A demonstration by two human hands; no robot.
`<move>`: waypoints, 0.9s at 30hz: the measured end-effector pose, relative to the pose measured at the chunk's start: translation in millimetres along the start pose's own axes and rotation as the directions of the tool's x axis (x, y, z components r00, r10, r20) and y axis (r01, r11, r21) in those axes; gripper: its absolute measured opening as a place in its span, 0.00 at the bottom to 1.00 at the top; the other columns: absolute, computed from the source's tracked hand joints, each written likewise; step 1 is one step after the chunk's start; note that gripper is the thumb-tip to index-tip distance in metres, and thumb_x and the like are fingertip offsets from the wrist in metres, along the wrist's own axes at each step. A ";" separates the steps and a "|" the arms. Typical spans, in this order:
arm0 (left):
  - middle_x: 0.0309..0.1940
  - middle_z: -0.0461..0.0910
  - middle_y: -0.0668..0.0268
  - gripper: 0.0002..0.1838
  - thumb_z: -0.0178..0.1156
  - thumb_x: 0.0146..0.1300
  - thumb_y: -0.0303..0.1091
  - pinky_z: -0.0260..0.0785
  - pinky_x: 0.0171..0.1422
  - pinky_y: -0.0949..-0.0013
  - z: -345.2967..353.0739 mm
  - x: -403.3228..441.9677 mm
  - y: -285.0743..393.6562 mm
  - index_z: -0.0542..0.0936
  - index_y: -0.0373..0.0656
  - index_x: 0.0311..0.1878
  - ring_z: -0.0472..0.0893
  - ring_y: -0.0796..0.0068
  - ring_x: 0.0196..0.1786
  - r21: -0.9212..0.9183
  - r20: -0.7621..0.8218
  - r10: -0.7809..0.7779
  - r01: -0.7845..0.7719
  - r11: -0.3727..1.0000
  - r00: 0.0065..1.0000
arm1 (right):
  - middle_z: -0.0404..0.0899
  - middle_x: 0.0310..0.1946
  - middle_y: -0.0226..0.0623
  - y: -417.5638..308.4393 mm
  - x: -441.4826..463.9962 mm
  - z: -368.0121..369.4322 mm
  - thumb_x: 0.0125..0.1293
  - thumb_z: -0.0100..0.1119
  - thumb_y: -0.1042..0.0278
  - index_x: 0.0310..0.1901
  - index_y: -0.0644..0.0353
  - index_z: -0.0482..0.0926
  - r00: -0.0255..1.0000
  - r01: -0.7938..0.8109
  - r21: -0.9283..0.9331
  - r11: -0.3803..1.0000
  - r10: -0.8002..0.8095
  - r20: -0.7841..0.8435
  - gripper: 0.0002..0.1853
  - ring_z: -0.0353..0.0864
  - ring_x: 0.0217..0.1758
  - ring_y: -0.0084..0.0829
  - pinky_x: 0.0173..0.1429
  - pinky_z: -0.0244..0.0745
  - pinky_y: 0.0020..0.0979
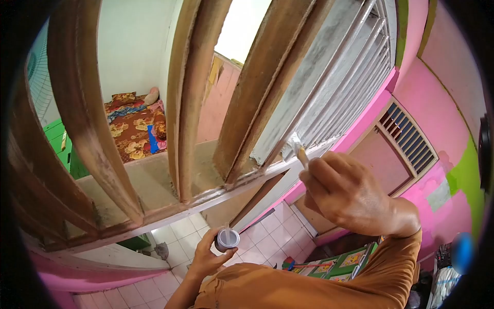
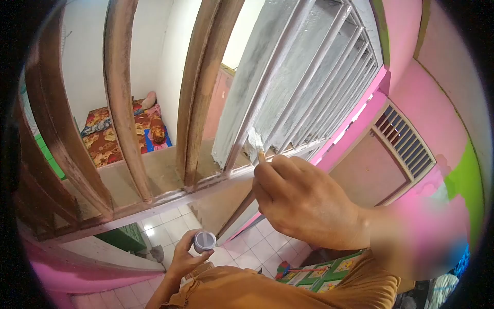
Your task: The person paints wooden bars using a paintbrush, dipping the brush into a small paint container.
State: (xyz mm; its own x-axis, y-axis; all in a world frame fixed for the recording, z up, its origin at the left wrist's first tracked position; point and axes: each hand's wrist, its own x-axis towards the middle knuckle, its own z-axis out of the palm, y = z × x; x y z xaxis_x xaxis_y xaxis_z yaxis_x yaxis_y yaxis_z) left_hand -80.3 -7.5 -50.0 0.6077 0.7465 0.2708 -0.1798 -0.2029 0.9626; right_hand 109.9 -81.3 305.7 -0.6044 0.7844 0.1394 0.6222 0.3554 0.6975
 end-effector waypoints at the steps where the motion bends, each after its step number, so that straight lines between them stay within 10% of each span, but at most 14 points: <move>1: 0.53 0.80 0.59 0.34 0.78 0.54 0.30 0.72 0.65 0.65 0.9 0.2 -1.3 0.75 0.38 0.64 0.81 0.67 0.57 0.006 -0.018 0.030 -0.030 1.000 0.999 | 0.69 0.34 0.36 -0.1 0.9 1.9 0.46 0.62 0.68 0.36 0.68 0.81 0.999 0.014 0.025 1.000 -0.013 -0.032 0.15 0.71 0.37 0.30 0.38 0.72 0.30; 6: 0.52 0.82 0.56 0.35 0.79 0.53 0.33 0.75 0.61 0.64 1.5 1.0 -5.4 0.76 0.38 0.63 0.83 0.63 0.55 0.031 -0.021 0.063 -0.062 0.998 0.998 | 0.69 0.35 0.36 3.1 8.0 0.3 0.46 0.62 0.66 0.33 0.67 0.80 0.989 -0.120 0.011 0.993 0.120 -0.086 0.14 0.71 0.37 0.31 0.38 0.72 0.30; 9: 0.52 0.82 0.56 0.35 0.79 0.53 0.33 0.75 0.61 0.64 1.9 2.0 -2.3 0.76 0.38 0.64 0.83 0.63 0.55 0.034 -0.032 0.067 -0.066 0.997 0.997 | 0.69 0.35 0.36 -0.9 4.7 10.5 0.47 0.62 0.66 0.34 0.66 0.80 0.988 0.105 0.058 0.993 -0.111 0.110 0.13 0.72 0.38 0.32 0.40 0.72 0.30; 15: 0.52 0.82 0.57 0.34 0.79 0.53 0.33 0.75 0.61 0.64 2.3 1.6 -0.5 0.76 0.38 0.63 0.83 0.64 0.55 0.036 -0.016 0.066 -0.066 0.997 0.998 | 0.68 0.32 0.34 4.9 10.7 14.3 0.47 0.61 0.65 0.31 0.63 0.80 0.996 0.047 -0.033 0.998 -0.049 -0.069 0.11 0.72 0.40 0.31 0.43 0.72 0.29; 19: 0.52 0.82 0.57 0.34 0.79 0.53 0.32 0.75 0.62 0.64 1.0 -0.5 -1.2 0.76 0.37 0.63 0.83 0.64 0.55 0.050 -0.033 0.065 -0.063 0.997 0.997 | 0.67 0.33 0.34 3.5 2.8 -3.1 0.47 0.62 0.68 0.32 0.66 0.79 0.963 0.158 0.103 0.982 -0.176 0.205 0.12 0.71 0.39 0.31 0.40 0.72 0.32; 22: 0.53 0.82 0.56 0.34 0.79 0.53 0.32 0.74 0.62 0.64 -0.4 -2.3 -1.8 0.77 0.37 0.63 0.83 0.64 0.56 0.050 -0.036 0.058 -0.056 0.997 0.998 | 0.65 0.33 0.35 5.2 -2.7 -4.9 0.45 0.65 0.69 0.33 0.67 0.79 0.987 -0.108 0.121 0.987 0.121 -0.106 0.13 0.71 0.35 0.31 0.37 0.71 0.32; 27: 0.55 0.82 0.56 0.35 0.79 0.52 0.33 0.74 0.63 0.63 -0.7 -2.0 -5.1 0.77 0.37 0.64 0.83 0.63 0.57 0.035 -0.036 0.044 -0.043 0.998 0.998 | 0.70 0.35 0.38 8.3 -24.8 -0.6 0.44 0.67 0.73 0.36 0.66 0.80 0.996 0.012 0.130 0.991 0.000 -0.094 0.15 0.76 0.37 0.34 0.38 0.75 0.33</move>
State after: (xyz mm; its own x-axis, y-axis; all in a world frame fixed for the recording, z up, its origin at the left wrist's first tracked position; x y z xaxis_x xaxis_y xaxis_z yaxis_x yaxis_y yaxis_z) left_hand -81.2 -7.5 -55.5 0.5712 0.7591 0.3123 -0.1786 -0.2565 0.9499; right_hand 129.7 -98.1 308.4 -0.6483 0.7334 0.2045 0.6742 0.4282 0.6017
